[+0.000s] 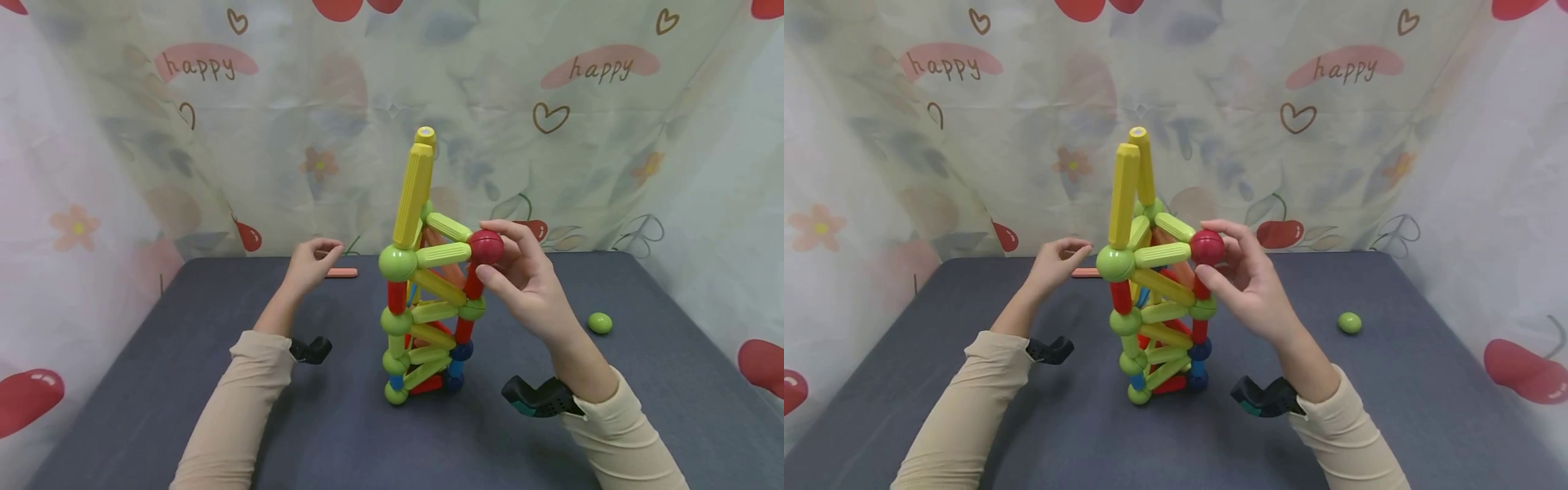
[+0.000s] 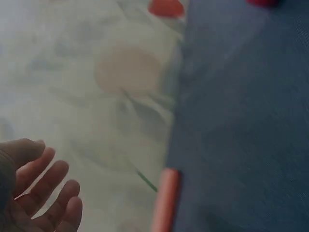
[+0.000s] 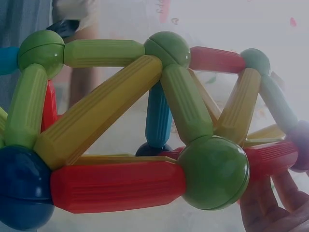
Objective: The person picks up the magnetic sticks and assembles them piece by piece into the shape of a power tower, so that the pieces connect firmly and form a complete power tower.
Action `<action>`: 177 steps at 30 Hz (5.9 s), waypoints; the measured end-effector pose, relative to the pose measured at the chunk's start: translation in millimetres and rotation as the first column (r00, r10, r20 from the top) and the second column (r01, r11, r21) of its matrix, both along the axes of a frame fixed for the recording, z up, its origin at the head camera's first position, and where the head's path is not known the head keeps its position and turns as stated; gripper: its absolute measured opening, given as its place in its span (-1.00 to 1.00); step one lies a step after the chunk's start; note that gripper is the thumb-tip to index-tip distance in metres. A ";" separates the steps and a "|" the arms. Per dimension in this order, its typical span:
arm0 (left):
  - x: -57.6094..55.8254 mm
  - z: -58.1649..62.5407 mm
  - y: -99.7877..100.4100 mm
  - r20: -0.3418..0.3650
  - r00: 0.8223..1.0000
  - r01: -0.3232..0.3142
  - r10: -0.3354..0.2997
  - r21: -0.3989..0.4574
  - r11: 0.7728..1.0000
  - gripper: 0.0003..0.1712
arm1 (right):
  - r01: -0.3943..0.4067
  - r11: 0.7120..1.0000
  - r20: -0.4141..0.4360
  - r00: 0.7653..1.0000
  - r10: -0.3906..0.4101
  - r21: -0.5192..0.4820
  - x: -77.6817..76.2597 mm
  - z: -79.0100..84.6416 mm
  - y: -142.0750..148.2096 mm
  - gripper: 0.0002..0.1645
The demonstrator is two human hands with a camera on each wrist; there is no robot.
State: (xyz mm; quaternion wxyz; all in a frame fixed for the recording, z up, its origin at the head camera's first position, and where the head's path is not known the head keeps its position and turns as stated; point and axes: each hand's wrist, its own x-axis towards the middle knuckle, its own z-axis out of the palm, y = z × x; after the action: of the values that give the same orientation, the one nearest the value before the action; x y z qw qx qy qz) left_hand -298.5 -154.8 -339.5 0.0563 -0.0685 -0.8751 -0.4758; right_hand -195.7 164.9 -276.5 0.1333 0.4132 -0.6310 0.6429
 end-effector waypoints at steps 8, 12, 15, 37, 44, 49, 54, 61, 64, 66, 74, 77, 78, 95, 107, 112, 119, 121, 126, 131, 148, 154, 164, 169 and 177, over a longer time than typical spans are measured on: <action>-29.9 -48.8 -10.1 0.039 0.996 -0.077 0.084 -0.164 0.984 -0.61 | 0.000 1.000 -0.005 1.000 0.000 0.010 -0.6 -0.5 2.0 -0.48; -35.4 -61.4 -8.0 0.052 0.990 -0.113 0.128 -0.220 0.969 -0.57 | -0.003 1.000 -0.005 1.000 0.003 0.016 -0.3 -0.8 1.8 -0.46; -37.4 -69.0 -7.6 0.086 0.987 -0.111 0.138 -0.269 0.957 -0.50 | -0.001 1.000 -0.007 1.000 0.001 0.022 -0.6 -1.3 1.7 -0.42; -25.4 -64.2 -12.1 0.023 0.972 -0.229 0.236 -0.170 0.958 -0.64 | 0.010 0.999 -0.021 1.000 -0.009 0.037 -0.3 -1.6 1.9 -0.38; 10.1 -5.6 4.0 -0.036 0.991 -0.110 0.132 0.369 0.923 -0.56 | -0.010 0.998 -0.051 0.999 0.013 0.060 -0.9 -3.8 6.0 -0.24; 53.0 49.0 24.1 -0.175 0.985 0.097 0.009 0.587 0.804 -0.58 | 0.014 0.996 -0.043 0.999 -0.011 0.086 -1.9 -4.1 7.1 -0.23; 96.6 87.9 42.9 -0.428 0.904 0.301 -0.007 0.624 0.721 -0.66 | 0.046 0.995 -0.073 0.997 -0.040 0.083 1.4 -5.4 4.1 -0.28; 139.6 111.6 63.4 -0.685 0.728 0.440 -0.002 0.465 0.769 -0.57 | 0.139 0.986 -0.122 0.984 -0.127 0.096 13.3 -4.5 -12.3 -0.27; 145.3 115.3 73.6 -0.707 0.705 0.449 -0.046 0.396 0.801 -0.49 | 0.157 0.984 -0.141 0.980 -0.143 0.090 18.3 -4.8 -20.9 -0.26; 146.3 116.3 80.3 -0.698 0.712 0.436 -0.072 0.361 0.824 -0.56 | 0.164 0.983 -0.156 0.976 -0.149 0.088 20.9 -5.6 -26.4 -0.26; 145.0 115.5 97.2 -0.601 0.796 0.319 -0.072 0.314 0.894 -0.59 | 0.199 0.976 -0.211 0.962 -0.176 0.089 24.8 -8.0 -38.2 -0.30; 146.3 115.4 100.0 -0.566 0.820 0.294 -0.081 0.295 0.909 -0.57 | 0.215 0.972 -0.222 0.956 -0.190 0.095 25.3 -8.2 -38.2 -0.31; 146.4 115.2 101.0 -0.559 0.825 0.291 -0.085 0.290 0.912 -0.56 | 0.219 0.971 -0.225 0.955 -0.193 0.098 25.3 -8.3 -38.1 -0.31; 144.6 114.5 106.2 -0.547 0.830 0.211 -0.109 0.126 0.969 -0.40 | 0.249 0.963 -0.224 0.949 -0.221 0.106 27.3 -8.3 -40.6 -0.29; 145.9 113.6 103.9 -0.543 0.831 0.212 -0.121 0.109 0.971 -0.35 | 0.257 0.959 -0.210 0.951 -0.228 0.121 26.6 -8.7 -39.5 -0.29; 150.2 111.3 94.7 -0.668 0.740 0.196 -0.076 0.107 0.975 -0.45 | 0.251 0.961 -0.201 0.954 -0.224 0.120 26.6 -8.4 -39.9 -0.29; 140.8 104.8 66.6 -0.825 0.551 0.118 0.123 0.223 0.968 -0.72 | 0.244 0.963 -0.192 0.957 -0.219 0.115 27.0 -7.4 -40.1 -0.28; 135.1 100.2 59.7 -0.788 0.604 0.118 0.114 0.231 0.966 -0.64 | 0.241 0.964 -0.188 0.958 -0.218 0.113 27.1 -7.2 -39.9 -0.29; 125.2 85.7 50.8 -0.574 0.818 0.223 -0.045 0.245 0.944 -0.53 | 0.223 0.968 -0.177 0.963 -0.201 0.115 27.0 -7.5 -39.1 -0.30; 119.6 76.5 47.0 -0.474 0.875 0.286 -0.100 0.339 0.896 -0.54 | 0.154 0.979 -0.164 0.978 -0.132 0.130 25.7 -7.7 -32.2 -0.34; 119.7 72.4 46.6 -0.463 0.881 0.333 -0.092 0.470 0.817 -0.45 | 0.674 0.553 0.155 0.557 -0.816 0.490 -36.3 -43.9 125.1 -0.57; 118.2 70.2 48.2 -0.469 0.878 0.340 -0.094 0.473 0.813 -0.40 | 0.367 0.449 0.209 0.537 -0.817 0.815 -47.8 -81.8 175.6 -0.26; 117.4 70.1 50.4 -0.479 0.873 0.346 -0.090 0.479 0.807 -0.33 | 0.277 0.343 0.135 0.569 -0.811 0.898 -54.1 -108.6 190.7 -0.51; 116.7 70.0 51.5 -0.489 0.868 0.349 -0.086 0.476 0.807 -0.26 | 0.349 0.410 0.116 0.625 -0.772 0.843 -60.0 -96.0 168.4 -0.52; 116.1 69.3 52.4 -0.505 0.858 0.366 -0.094 0.471 0.802 -0.23 | 0.431 0.716 0.144 0.795 -0.589 0.549 -65.3 -16.6 93.3 -0.46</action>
State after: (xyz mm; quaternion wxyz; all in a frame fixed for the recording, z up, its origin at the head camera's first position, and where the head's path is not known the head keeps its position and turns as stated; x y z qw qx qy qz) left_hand -182.3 -102.3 -270.2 0.2179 -0.2682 -0.6458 -0.6808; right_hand -261.0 258.2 -293.0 0.0979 0.1341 -0.8750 0.4548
